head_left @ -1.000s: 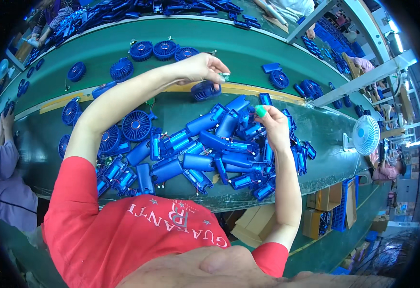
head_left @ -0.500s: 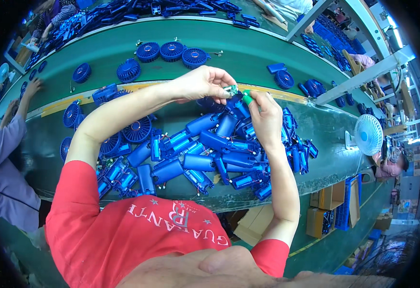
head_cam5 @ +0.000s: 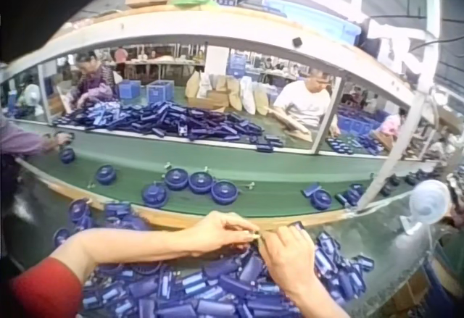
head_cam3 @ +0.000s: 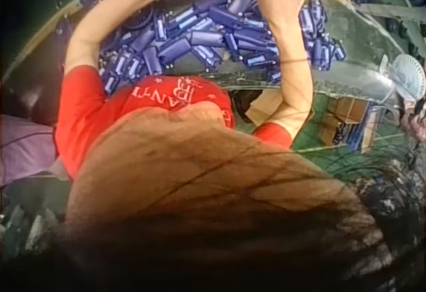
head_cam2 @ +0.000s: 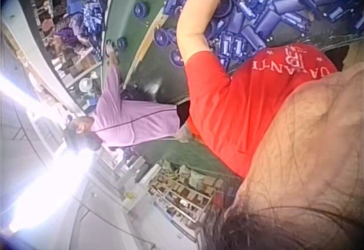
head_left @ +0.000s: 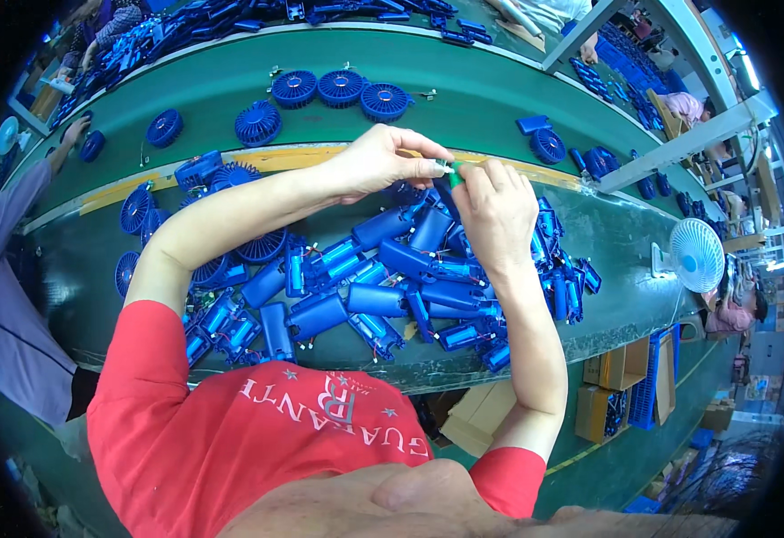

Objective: The person assembles small blue portable fans on a green factory table. They pick up fan bodies and circular grilles, insert a small green component into the body, and attach the grille to complete the unit. The process is repeated continuously with parts drawn from a large pile on the table.

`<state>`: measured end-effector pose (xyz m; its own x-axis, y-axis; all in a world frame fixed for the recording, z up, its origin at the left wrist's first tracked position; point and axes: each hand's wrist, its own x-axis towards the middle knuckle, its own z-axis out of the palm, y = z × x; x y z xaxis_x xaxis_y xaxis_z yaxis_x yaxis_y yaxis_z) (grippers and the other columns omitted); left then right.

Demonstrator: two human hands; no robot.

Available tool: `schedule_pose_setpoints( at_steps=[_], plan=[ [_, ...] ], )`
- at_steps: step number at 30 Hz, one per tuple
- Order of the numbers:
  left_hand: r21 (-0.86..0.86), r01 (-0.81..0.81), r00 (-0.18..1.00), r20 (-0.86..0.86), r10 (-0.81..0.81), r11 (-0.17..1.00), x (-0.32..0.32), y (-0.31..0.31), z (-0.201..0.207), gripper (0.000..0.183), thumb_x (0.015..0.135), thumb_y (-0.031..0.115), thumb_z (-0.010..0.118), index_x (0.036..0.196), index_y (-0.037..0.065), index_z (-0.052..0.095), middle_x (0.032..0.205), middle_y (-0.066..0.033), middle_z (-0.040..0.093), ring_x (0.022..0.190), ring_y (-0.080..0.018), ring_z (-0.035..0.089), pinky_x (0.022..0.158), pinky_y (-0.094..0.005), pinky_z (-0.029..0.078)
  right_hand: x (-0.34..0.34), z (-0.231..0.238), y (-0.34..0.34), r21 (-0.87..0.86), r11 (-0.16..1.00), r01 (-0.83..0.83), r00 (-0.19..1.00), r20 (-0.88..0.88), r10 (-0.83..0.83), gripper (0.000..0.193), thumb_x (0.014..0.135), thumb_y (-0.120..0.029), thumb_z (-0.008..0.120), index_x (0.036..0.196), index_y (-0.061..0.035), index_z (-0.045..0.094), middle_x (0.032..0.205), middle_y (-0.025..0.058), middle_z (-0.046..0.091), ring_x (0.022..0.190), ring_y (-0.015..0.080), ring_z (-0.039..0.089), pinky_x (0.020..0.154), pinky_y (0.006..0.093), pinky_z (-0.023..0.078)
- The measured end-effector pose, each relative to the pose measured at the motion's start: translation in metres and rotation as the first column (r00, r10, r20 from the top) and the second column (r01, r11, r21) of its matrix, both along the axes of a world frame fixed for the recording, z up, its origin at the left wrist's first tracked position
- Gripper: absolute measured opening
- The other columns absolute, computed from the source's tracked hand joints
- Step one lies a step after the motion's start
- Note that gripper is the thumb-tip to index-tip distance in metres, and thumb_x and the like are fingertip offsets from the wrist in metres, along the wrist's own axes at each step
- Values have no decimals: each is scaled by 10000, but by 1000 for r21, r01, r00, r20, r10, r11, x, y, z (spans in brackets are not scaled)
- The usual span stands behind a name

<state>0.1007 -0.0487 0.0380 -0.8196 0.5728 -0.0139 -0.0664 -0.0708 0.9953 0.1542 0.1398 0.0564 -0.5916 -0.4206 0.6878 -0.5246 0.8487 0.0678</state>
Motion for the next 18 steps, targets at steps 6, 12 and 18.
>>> schedule_pose_setpoints(
  at_steps=[6, 12, 18],
  plan=[
    [143, 17, 986, 159, -40, 990, 6, 3, -2, 263, 883, 129, 636, 1130, 38, 643, 903, -48, 661, 786, -98, 623, 732, -228, 513, -1, 3, -1, 19, 1000, -15, 999, -38, 16, 134, 675, -108, 662, 733, -87, 543, 724, 53, 497, 713, 222, 543, 619, 353, 422],
    [245, -21, 969, 244, -41, 969, 7, 12, -6, 263, 887, 110, 625, 1135, 20, 622, 911, -62, 652, 791, -115, 627, 757, -255, 531, -1, 5, 2, 61, 998, -26, 997, -76, 31, 150, 668, -108, 660, 710, -83, 518, 714, 59, 480, 701, 226, 532, 608, 355, 417],
    [295, 4, 962, 260, -84, 955, 4, 12, -4, 193, 863, 111, 659, 1013, 30, 568, 914, -48, 621, 807, -134, 637, 762, -275, 543, -9, 6, 8, 81, 985, -149, 983, -97, 157, 103, 677, -87, 620, 739, -62, 542, 722, 66, 486, 695, 230, 530, 609, 346, 428]
  ],
)
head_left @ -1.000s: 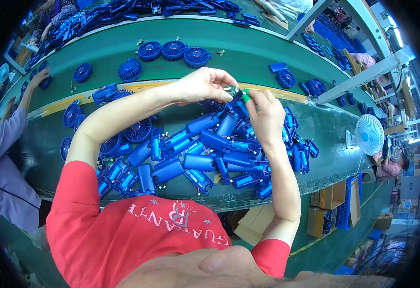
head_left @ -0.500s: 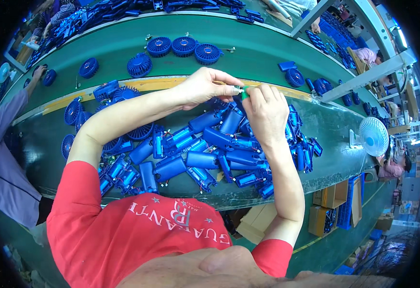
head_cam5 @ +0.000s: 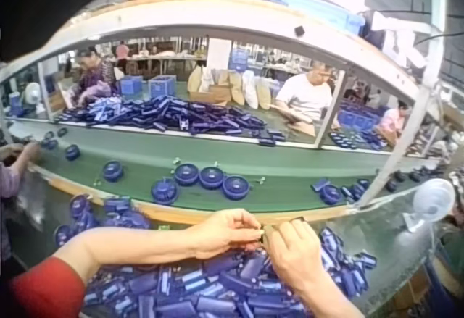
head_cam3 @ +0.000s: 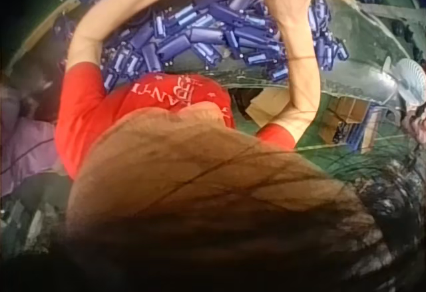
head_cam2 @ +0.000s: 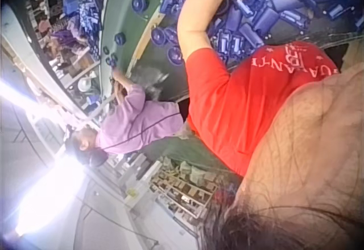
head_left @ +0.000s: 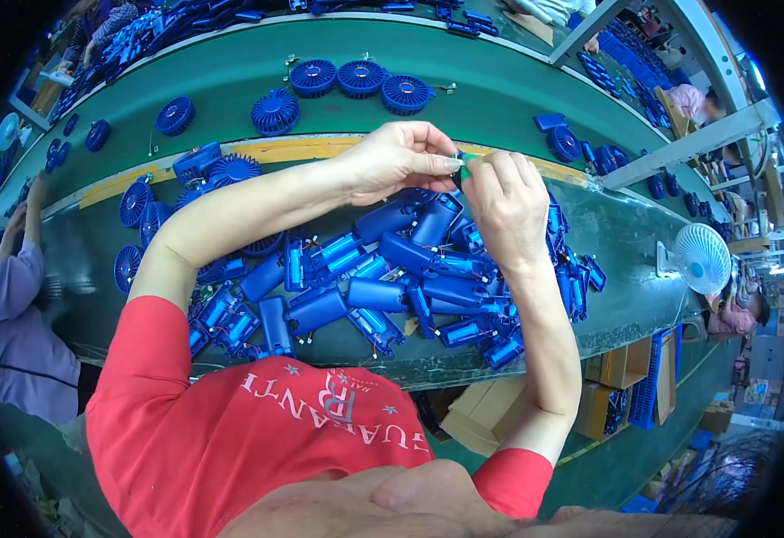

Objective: The person assembles small blue portable fans on a green factory table. They pick up fan bodies and circular grilles, insert a small green component into the body, and attach the grille to complete the unit. The process is repeated continuously with parts drawn from a large pile on the table.

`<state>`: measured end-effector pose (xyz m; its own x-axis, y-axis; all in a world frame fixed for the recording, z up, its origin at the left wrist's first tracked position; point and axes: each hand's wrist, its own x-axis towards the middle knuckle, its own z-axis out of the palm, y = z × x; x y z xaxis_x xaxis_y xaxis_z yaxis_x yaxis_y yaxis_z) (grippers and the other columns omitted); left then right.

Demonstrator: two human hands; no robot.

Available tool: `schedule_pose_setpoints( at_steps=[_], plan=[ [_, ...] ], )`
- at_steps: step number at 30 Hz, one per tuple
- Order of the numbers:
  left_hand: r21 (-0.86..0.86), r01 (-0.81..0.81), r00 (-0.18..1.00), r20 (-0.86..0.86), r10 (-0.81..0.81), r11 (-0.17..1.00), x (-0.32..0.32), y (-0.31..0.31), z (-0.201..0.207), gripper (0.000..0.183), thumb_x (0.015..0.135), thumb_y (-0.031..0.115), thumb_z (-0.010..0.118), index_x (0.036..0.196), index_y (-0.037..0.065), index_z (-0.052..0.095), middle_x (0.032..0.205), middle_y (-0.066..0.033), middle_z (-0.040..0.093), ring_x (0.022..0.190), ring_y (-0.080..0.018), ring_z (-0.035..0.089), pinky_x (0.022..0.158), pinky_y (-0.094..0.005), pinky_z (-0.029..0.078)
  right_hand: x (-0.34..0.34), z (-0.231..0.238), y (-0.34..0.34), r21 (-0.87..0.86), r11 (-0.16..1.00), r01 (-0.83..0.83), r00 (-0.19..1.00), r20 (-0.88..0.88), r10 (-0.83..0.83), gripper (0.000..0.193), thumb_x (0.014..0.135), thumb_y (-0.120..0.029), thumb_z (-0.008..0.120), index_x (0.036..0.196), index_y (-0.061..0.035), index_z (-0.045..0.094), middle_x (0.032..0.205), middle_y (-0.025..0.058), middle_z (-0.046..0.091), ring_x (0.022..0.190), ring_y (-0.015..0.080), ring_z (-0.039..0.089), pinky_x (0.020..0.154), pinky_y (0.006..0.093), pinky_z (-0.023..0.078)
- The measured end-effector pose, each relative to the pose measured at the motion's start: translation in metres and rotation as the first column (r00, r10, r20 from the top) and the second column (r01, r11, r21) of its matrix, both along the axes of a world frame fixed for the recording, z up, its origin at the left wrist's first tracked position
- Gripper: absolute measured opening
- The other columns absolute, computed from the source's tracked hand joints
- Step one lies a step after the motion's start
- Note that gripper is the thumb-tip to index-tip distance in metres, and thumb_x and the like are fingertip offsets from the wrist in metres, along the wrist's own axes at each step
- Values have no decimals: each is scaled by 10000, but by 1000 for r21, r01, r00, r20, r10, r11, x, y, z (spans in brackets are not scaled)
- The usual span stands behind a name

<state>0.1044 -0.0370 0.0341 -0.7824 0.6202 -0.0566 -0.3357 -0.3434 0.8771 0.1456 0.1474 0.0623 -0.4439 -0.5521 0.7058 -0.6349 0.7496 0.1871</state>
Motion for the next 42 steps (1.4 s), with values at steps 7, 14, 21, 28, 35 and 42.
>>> schedule_pose_setpoints(
  at_steps=[7, 14, 21, 28, 35, 42],
  plan=[
    [-212, 59, 985, -146, -91, 976, -35, 0, 6, 176, 855, 134, 677, 968, 45, 577, 829, -40, 630, 744, -119, 638, 683, -248, 535, -31, 1, 14, 46, 996, -75, 997, 30, 74, 93, 693, -110, 620, 763, -80, 568, 718, 68, 505, 686, 241, 554, 598, 362, 447],
    [-418, -702, 408, -900, -156, 577, -168, 20, -59, 489, 831, 350, 655, 1205, 48, 569, 1206, -138, 579, 1084, -284, 559, 923, -382, 449, -104, -4, 89, -411, 750, 518, 717, 686, -120, 214, 827, -136, 610, 951, 34, 643, 799, 174, 689, 648, 204, 691, 659, 318, 527],
    [-548, -778, 353, -786, -508, 308, -185, 57, -91, 523, 805, 378, 667, 1207, 79, 519, 1226, -115, 545, 1189, -295, 487, 1023, -489, 326, -99, -37, 158, -439, 728, 526, 777, 596, -202, 234, 822, -102, 607, 1016, 26, 628, 853, 166, 682, 799, 238, 680, 713, 329, 524],
    [-726, -664, 542, -632, -554, 178, -192, 44, -96, 373, 747, 99, 656, 1052, -29, 484, 1037, -221, 612, 987, -361, 601, 782, -456, 492, 2, -51, 131, 122, 837, 533, 434, 810, -395, 253, 742, -194, 700, 945, -44, 683, 843, 167, 647, 836, 323, 627, 751, 402, 488],
    [-858, -299, 698, -495, -517, 418, -165, 11, -70, 682, 692, 57, 685, 1297, -62, 394, 947, -159, 645, 897, -235, 629, 745, -330, 497, 13, -89, 134, -133, 831, 540, 553, 800, -231, 189, 747, -121, 671, 913, -31, 663, 782, 135, 624, 754, 296, 608, 696, 393, 480],
    [-647, -146, 855, -463, -233, 748, -116, -13, -47, 285, 797, 126, 714, 1010, -36, 618, 791, -52, 660, 714, -84, 608, 640, -232, 475, 14, -87, 119, -574, 586, 572, 597, 781, 182, 158, 843, -123, 635, 969, -28, 620, 814, 21, 613, 722, 117, 561, 669, 276, 456]
  ],
)
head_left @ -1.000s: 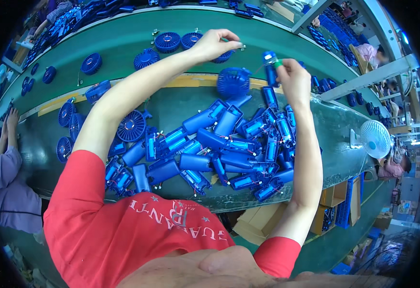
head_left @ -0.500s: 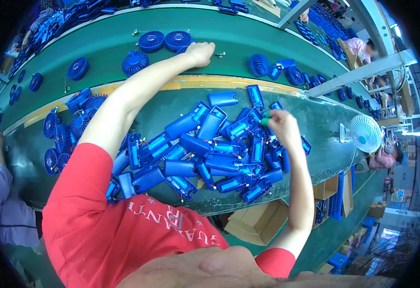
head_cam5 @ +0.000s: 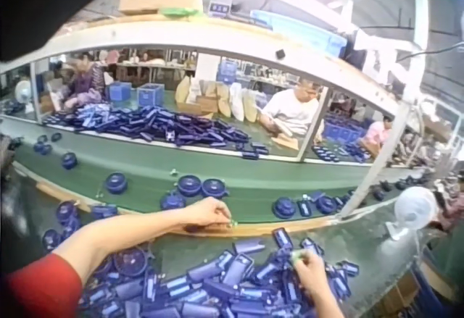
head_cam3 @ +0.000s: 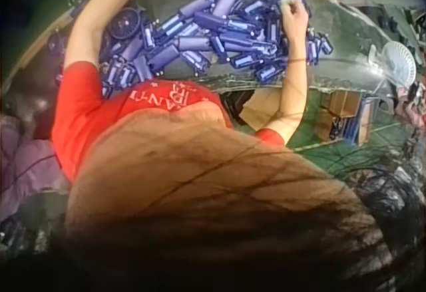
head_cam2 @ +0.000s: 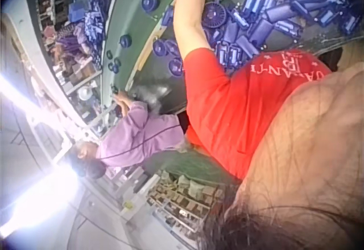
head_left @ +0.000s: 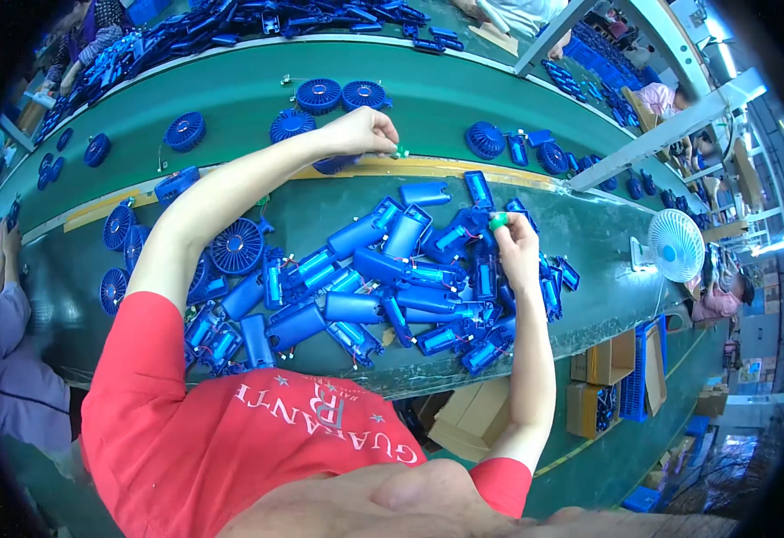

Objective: The person assembles small blue portable fans on a green factory table. They pick up fan bodies and circular grilles, insert a small green component into the body, and attach the grille to complete the unit. The process is repeated continuously with parts drawn from a large pile on the table.

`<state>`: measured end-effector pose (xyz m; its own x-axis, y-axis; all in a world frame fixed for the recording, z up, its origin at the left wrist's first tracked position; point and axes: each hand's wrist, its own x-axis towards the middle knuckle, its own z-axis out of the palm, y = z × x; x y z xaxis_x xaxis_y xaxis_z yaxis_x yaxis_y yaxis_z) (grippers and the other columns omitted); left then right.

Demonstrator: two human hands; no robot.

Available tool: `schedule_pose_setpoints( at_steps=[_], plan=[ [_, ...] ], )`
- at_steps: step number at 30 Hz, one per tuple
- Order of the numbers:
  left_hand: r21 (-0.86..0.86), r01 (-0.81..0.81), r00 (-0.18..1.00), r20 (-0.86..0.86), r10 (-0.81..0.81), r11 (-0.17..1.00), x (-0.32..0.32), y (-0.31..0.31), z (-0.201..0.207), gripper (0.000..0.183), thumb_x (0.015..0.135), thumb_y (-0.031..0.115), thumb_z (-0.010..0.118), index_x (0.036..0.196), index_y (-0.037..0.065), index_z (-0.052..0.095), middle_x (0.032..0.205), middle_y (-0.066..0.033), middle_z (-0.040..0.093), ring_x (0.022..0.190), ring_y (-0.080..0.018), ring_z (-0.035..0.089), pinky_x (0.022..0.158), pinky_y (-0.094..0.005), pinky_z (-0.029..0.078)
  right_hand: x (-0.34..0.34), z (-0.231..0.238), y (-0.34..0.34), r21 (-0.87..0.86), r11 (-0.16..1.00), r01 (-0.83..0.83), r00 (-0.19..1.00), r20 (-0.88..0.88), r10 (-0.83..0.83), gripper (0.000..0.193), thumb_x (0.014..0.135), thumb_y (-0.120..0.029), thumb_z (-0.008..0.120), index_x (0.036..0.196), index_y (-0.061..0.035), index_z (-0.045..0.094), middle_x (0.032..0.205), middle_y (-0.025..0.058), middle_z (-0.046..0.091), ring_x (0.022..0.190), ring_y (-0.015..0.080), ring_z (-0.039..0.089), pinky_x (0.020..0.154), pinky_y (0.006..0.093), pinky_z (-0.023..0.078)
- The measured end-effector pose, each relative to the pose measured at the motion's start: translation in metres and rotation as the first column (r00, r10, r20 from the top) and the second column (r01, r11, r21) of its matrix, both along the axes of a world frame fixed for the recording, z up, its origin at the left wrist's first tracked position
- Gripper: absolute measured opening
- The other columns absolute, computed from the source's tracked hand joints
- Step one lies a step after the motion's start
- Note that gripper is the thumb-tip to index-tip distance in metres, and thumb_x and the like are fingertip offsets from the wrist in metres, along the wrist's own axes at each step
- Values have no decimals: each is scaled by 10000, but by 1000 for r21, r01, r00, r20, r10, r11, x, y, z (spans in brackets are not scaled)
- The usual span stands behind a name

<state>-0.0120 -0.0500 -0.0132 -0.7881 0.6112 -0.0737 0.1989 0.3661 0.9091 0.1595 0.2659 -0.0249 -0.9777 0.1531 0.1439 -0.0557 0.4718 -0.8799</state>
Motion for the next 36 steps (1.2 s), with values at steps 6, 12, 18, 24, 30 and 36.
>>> schedule_pose_setpoints(
  at_steps=[6, 12, 18, 24, 30, 36],
  plan=[
    [226, 10, 1000, 12, -13, 974, 41, -1, 38, 313, 821, 93, 674, 1107, 0, 589, 815, -43, 676, 760, -76, 621, 679, -214, 473, 1, 24, -22, -461, 887, -28, 999, -37, 12, 125, 890, -123, 619, 985, -42, 613, 848, -36, 597, 757, 36, 513, 697, 198, 409],
    [424, -59, 931, 349, -103, 904, 75, 13, 56, 266, 819, 97, 686, 1044, -1, 585, 863, -79, 675, 722, -99, 627, 623, -203, 486, 5, 57, -65, 506, 842, 189, 827, -544, 141, 169, 773, -63, 659, 935, -44, 616, 816, 94, 636, 689, 217, 604, 608, 316, 458],
    [533, -41, 814, 508, -280, 845, 98, 26, 64, 190, 881, 96, 628, 1033, 15, 546, 888, -115, 668, 703, -122, 645, 622, -222, 528, 8, 80, -90, 697, 659, 283, 723, -607, 330, 212, 641, -75, 683, 833, -75, 593, 815, 62, 610, 768, 249, 586, 653, 371, 445],
    [570, -33, 832, 470, -294, 821, 107, 29, 61, 171, 900, 131, 617, 1018, 45, 528, 858, -113, 667, 683, -129, 648, 598, -223, 527, 8, 89, -96, 703, 637, 317, 677, -638, 367, 196, 648, -112, 679, 821, -87, 590, 843, 39, 600, 781, 230, 566, 650, 360, 432],
    [450, 32, 982, 153, -113, 892, 109, 35, 60, 168, 882, 133, 636, 951, 50, 507, 822, -72, 646, 665, -98, 626, 561, -216, 499, 6, 89, -97, 714, 635, 294, 693, -617, 373, 192, 648, -114, 681, 810, -90, 581, 816, 41, 572, 755, 229, 556, 641, 358, 429],
    [442, 73, 994, -106, -29, 894, 106, 36, 44, 198, 849, 65, 642, 841, 47, 445, 847, -61, 602, 685, -77, 581, 593, -221, 483, 4, 84, -94, 721, 630, 289, 702, -607, 372, 182, 656, -122, 683, 800, -93, 575, 805, 48, 560, 732, 230, 552, 622, 358, 429]
  ],
)
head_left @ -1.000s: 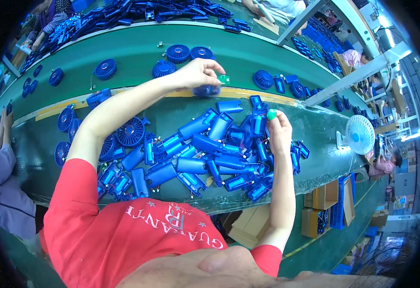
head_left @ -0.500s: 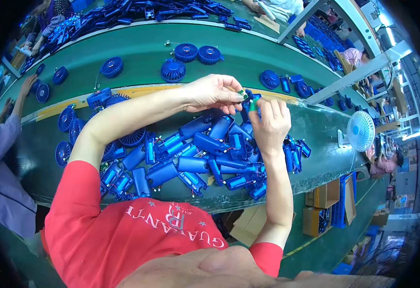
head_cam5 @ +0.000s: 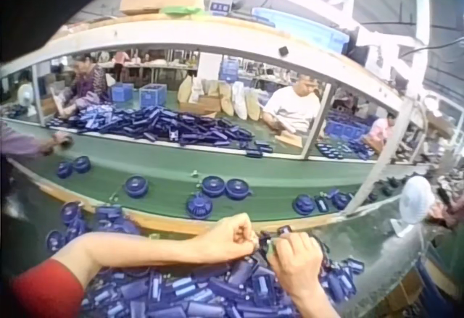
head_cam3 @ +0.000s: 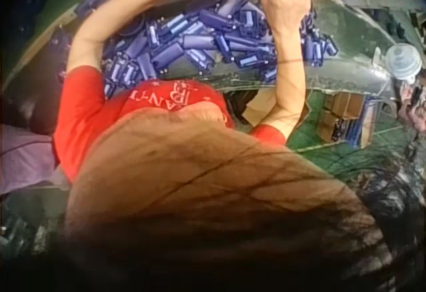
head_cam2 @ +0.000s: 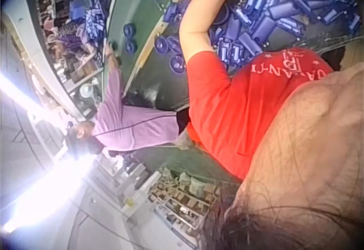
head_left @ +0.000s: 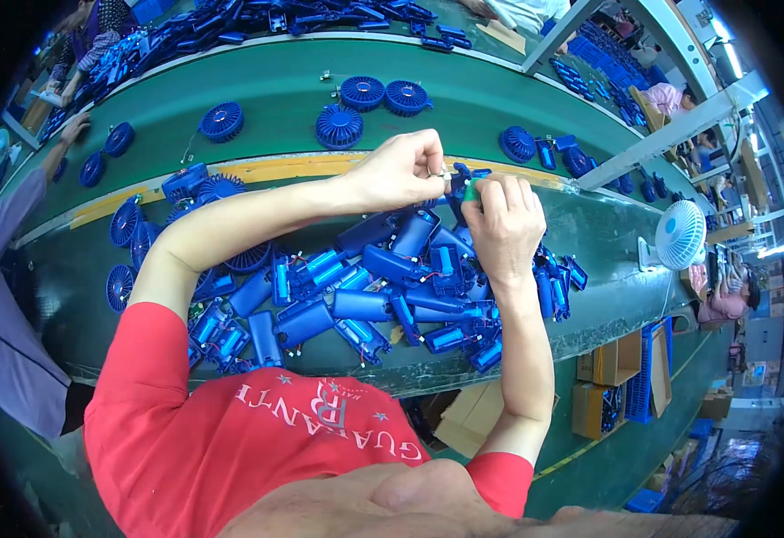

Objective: The person assembles small blue portable fans on a green factory table. They pick up fan bodies and circular grilles, insert a small green component into the body, and attach the grille to complete the unit. The process is repeated continuously with parts drawn from a large pile on the table.

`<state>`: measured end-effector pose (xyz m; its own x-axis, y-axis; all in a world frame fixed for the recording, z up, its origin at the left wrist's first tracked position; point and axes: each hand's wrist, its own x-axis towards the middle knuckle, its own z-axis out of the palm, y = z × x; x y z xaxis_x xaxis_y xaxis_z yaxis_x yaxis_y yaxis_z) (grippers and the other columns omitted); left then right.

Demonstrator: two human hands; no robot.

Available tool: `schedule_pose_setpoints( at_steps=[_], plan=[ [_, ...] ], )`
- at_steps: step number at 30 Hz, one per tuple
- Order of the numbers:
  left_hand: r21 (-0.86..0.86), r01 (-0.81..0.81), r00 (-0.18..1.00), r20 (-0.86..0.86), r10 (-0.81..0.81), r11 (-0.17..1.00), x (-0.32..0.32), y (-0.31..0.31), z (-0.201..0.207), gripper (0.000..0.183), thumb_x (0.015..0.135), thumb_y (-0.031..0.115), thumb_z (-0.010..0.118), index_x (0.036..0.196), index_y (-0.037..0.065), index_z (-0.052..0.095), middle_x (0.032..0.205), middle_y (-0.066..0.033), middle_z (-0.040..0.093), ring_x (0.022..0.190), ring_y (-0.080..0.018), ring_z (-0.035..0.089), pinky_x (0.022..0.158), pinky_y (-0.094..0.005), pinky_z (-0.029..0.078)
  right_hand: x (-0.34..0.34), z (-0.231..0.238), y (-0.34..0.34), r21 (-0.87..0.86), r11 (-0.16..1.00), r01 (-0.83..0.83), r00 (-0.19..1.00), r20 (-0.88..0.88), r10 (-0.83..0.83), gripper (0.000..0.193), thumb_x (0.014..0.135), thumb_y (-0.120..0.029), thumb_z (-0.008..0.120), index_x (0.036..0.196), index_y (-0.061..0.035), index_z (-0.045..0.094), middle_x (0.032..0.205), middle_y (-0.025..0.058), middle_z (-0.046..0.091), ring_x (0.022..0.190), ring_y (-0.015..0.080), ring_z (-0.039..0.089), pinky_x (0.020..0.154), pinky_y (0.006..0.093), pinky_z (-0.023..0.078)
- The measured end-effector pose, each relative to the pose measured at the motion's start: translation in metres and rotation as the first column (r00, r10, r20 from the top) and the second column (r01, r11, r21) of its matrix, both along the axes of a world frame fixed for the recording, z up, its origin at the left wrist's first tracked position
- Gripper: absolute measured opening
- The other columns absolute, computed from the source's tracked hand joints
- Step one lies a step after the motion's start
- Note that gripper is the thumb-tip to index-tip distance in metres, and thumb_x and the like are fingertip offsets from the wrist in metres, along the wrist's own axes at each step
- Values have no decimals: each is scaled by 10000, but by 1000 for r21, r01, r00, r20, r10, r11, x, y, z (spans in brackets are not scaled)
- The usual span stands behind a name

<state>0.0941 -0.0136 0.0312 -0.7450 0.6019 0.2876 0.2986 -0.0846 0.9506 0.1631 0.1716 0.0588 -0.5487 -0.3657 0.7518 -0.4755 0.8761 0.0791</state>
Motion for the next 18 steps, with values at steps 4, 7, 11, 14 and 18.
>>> schedule_pose_setpoints(
  at_steps=[4, 7, 11, 14, 18],
  plan=[
    [59, 74, 985, 150, -82, 996, 8, 4, 7, 215, 850, 72, 655, 830, 48, 442, 855, -66, 603, 709, -96, 593, 653, -236, 501, 0, 1, 2, 7, 1000, 12, 1000, 0, -12, 175, 662, -135, 682, 797, -98, 576, 787, 49, 548, 725, 229, 550, 616, 358, 430],
    [85, 153, 917, 359, -174, 985, 9, 1, 21, 212, 873, 95, 653, 984, 32, 483, 854, -61, 604, 728, -117, 624, 666, -242, 514, 1, 2, 6, 7, 1000, 23, 1000, 2, -23, 164, 669, -138, 678, 791, -100, 576, 781, 49, 544, 719, 229, 551, 612, 356, 430],
    [215, 89, 896, 408, -173, 973, 10, 0, 19, 265, 883, 74, 627, 1101, 7, 491, 876, -78, 619, 751, -142, 646, 668, -245, 542, 4, 4, 3, 1, 1000, 21, 1000, 0, -21, 150, 680, -137, 674, 783, -99, 572, 776, 48, 541, 711, 229, 552, 606, 357, 430],
    [284, 97, 856, 465, -225, 954, 11, 0, 18, 247, 882, 68, 620, 1088, 0, 501, 904, -91, 626, 793, -169, 662, 698, -242, 557, 4, 3, 3, -20, 1000, 13, 1000, -17, -14, 148, 685, -138, 672, 785, -97, 570, 769, 52, 532, 703, 232, 548, 601, 359, 430],
    [298, 91, 798, 549, -249, 950, 18, 4, 21, 233, 888, 89, 619, 1074, 9, 504, 910, -91, 629, 820, -181, 669, 721, -261, 559, 4, 4, 3, -22, 1000, 4, 1000, -5, -5, 157, 677, -118, 672, 792, -87, 569, 762, 64, 519, 694, 241, 541, 602, 363, 436]
  ],
)
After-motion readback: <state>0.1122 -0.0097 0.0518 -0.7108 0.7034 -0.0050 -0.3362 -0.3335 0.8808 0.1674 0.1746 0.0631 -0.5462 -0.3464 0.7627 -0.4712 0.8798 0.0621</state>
